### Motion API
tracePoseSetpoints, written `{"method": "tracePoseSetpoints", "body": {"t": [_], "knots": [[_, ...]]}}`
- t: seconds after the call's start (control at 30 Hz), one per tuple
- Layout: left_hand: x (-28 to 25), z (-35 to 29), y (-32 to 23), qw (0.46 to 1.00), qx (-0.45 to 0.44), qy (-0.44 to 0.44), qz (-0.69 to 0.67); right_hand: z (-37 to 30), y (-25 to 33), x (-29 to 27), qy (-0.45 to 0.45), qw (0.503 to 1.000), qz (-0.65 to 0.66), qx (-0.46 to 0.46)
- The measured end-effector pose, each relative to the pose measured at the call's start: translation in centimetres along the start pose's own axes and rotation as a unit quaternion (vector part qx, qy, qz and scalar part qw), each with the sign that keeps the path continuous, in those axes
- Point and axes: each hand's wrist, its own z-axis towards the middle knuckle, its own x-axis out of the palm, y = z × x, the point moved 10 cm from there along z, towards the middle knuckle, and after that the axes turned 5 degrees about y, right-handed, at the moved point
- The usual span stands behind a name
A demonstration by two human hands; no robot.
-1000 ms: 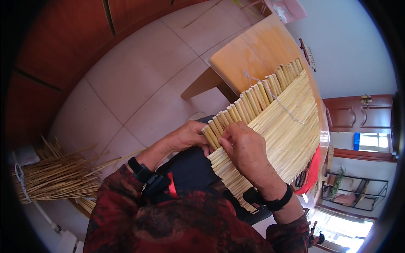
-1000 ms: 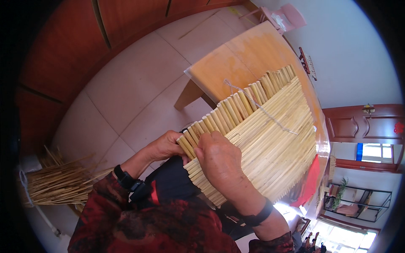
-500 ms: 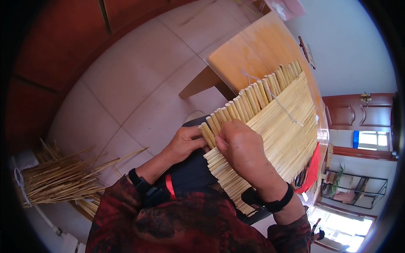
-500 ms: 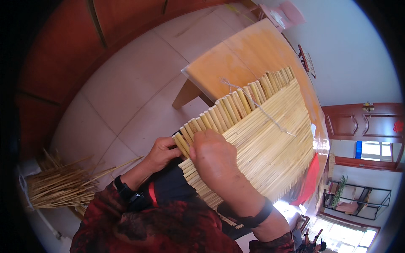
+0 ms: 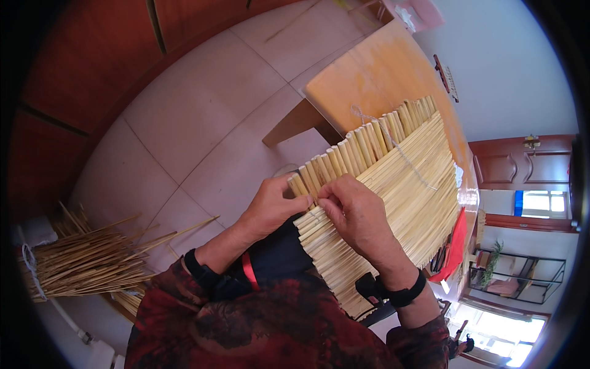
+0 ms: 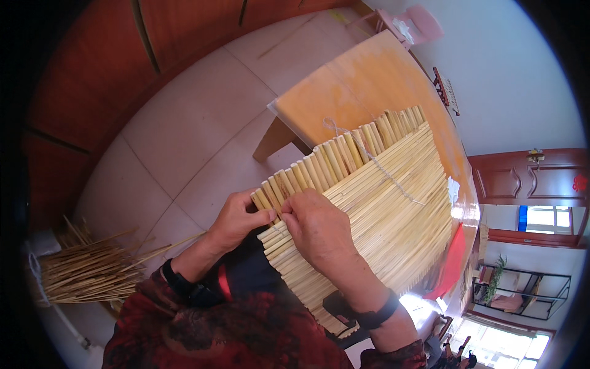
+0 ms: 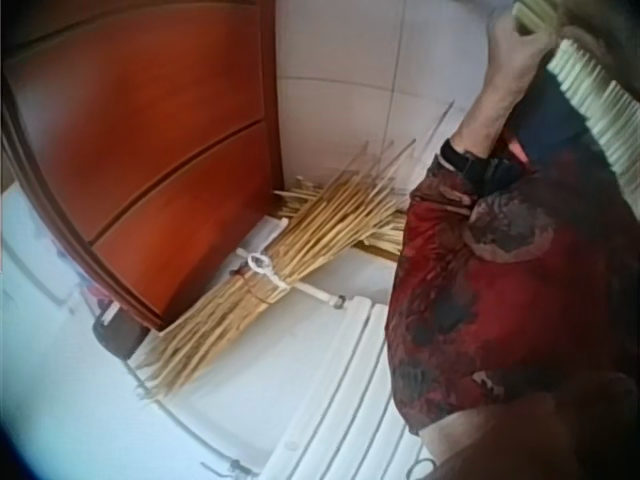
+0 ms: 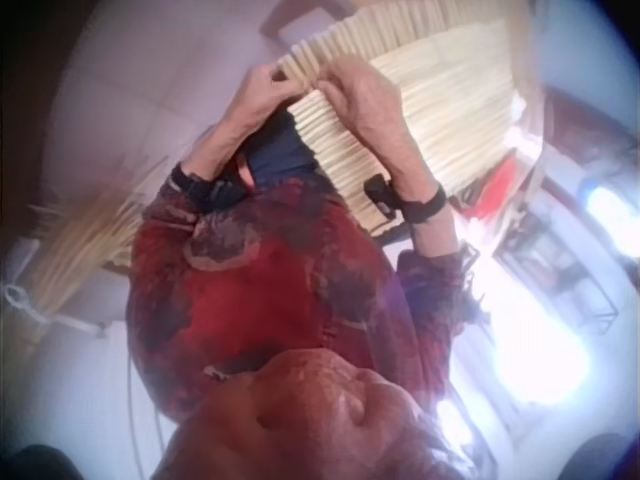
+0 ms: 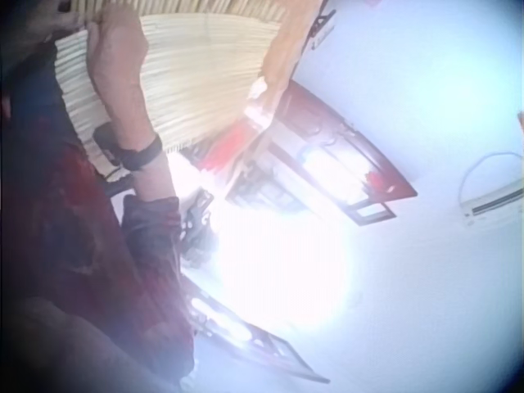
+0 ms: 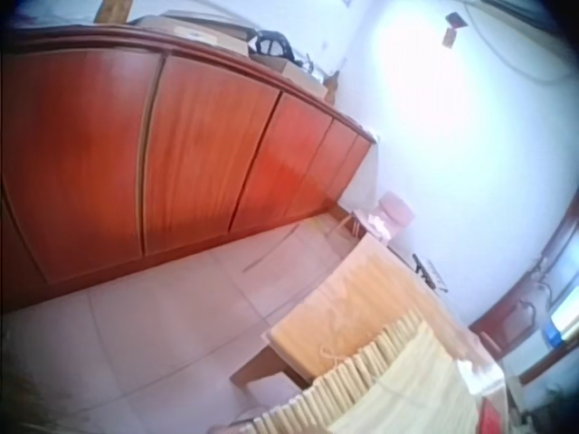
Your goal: The person weaves a straw mat by hand, threading a white string through individual straw stalks to secure them together and using scissors to trim the edges.
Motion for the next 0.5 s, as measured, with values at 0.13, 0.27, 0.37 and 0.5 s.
{"method": "tracePoseSetpoints", "body": {"t": [0.13,0.27,0.37,0.5], "knots": [[0.0,0.6,0.1,0.998,-0.031,-0.029,0.043,-0.5,-0.6,0.4,-0.030,0.999,0.028,0.003],[0.0,0.3,-0.2,0.995,-0.052,-0.080,0.018,-0.4,-0.7,0.8,-0.039,0.999,0.012,-0.011],[-1.2,0.8,0.9,0.990,-0.031,-0.128,0.053,-0.8,0.9,1.6,-0.073,0.991,-0.072,-0.086],[-1.5,0.8,0.8,0.987,-0.104,-0.099,0.079,-1.1,1.3,1.9,-0.062,0.988,-0.120,-0.078]]}}
